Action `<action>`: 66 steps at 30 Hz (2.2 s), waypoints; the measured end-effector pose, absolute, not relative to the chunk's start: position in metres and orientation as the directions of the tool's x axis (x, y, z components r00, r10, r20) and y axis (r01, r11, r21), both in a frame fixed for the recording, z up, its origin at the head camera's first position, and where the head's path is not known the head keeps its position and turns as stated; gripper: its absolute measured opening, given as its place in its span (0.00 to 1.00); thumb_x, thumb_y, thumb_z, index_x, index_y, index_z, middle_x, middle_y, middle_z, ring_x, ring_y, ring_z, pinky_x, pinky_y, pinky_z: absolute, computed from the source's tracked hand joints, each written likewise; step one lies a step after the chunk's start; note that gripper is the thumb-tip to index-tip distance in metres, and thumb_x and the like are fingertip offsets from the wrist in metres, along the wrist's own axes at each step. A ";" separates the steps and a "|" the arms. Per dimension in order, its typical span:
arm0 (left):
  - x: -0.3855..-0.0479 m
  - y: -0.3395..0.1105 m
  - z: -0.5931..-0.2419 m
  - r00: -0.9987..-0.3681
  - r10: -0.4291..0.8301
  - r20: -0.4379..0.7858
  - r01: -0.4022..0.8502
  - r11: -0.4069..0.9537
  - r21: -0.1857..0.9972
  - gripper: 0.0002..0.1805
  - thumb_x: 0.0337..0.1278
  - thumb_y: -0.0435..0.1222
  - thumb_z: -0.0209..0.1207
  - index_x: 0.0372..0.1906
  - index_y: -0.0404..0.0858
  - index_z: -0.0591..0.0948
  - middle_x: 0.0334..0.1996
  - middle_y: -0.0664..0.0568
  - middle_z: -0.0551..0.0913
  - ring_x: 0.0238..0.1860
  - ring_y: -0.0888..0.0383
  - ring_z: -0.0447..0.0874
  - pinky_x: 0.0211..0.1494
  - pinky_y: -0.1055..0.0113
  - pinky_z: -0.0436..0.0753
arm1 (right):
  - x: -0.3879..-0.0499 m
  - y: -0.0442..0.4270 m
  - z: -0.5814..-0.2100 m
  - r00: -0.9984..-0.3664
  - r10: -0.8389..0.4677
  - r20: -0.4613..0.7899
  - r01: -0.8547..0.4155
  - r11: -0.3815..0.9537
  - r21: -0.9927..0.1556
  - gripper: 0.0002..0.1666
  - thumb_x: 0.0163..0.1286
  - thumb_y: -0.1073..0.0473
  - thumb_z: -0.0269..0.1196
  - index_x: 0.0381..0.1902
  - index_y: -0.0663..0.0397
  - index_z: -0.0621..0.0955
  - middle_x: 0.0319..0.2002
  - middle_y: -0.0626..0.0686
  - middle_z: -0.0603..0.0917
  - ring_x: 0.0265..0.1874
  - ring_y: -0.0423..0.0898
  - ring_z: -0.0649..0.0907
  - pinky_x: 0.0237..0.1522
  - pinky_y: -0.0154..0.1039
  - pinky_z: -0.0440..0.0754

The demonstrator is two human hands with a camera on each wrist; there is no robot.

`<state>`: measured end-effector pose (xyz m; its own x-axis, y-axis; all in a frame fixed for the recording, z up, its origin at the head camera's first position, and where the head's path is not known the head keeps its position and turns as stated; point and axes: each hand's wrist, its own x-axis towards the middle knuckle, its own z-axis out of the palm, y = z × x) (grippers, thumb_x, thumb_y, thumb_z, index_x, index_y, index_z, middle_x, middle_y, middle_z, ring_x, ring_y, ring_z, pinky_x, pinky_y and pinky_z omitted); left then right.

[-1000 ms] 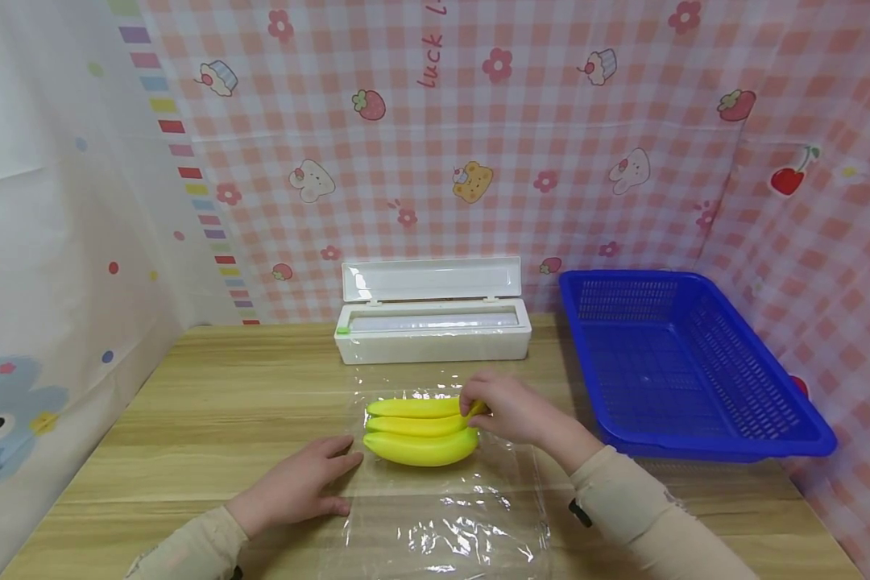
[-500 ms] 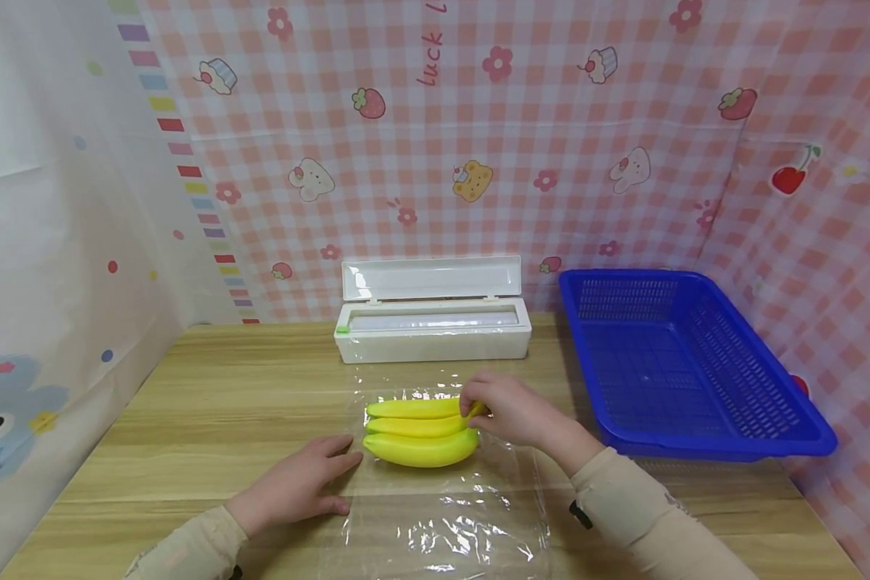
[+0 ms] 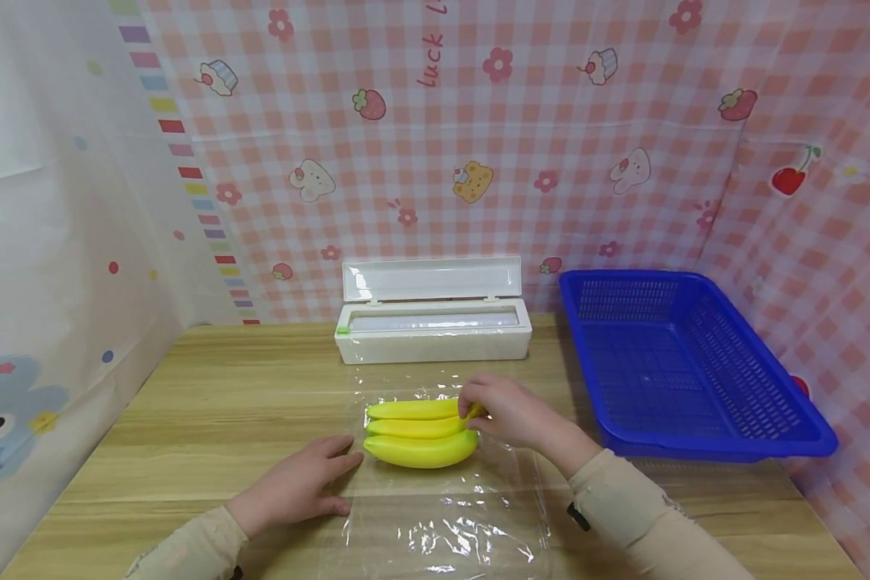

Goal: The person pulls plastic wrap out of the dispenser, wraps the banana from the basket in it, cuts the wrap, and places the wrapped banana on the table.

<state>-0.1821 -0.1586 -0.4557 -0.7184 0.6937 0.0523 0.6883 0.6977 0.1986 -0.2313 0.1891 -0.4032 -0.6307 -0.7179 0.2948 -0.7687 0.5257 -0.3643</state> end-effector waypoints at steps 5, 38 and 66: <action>-0.183 -0.159 -0.458 -0.724 0.689 0.049 0.683 0.704 0.197 0.40 0.47 0.52 0.71 0.62 0.31 0.77 0.63 0.30 0.71 0.63 0.35 0.71 0.66 0.45 0.71 | -0.231 0.188 -0.402 -0.638 -0.715 0.288 -0.762 0.530 -0.372 0.11 0.59 0.70 0.71 0.32 0.52 0.80 0.36 0.46 0.80 0.35 0.41 0.79 0.37 0.33 0.83; -0.181 -0.159 -0.458 -0.734 0.678 0.044 0.668 0.707 0.231 0.40 0.47 0.49 0.72 0.63 0.30 0.76 0.65 0.28 0.69 0.64 0.33 0.68 0.67 0.43 0.69 | -0.220 0.199 -0.402 -0.750 -0.618 0.235 -0.659 0.668 -0.346 0.34 0.59 0.61 0.73 0.62 0.59 0.75 0.57 0.59 0.79 0.53 0.55 0.80 0.56 0.54 0.80; -0.152 -0.177 -0.444 -0.627 0.748 0.215 0.779 0.610 0.147 0.37 0.50 0.49 0.70 0.64 0.34 0.76 0.62 0.38 0.76 0.61 0.42 0.75 0.64 0.47 0.75 | -0.168 0.245 -0.402 -0.646 -0.646 0.408 -0.754 0.624 -0.205 0.32 0.53 0.63 0.75 0.57 0.54 0.80 0.59 0.53 0.80 0.57 0.53 0.79 0.57 0.54 0.79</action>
<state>-0.1524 -0.1774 -0.4441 -0.6272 0.7485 0.2154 0.7786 0.6101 0.1470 -0.1676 0.2446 -0.4019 -0.6456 -0.6458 0.4077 -0.7539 0.6242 -0.2051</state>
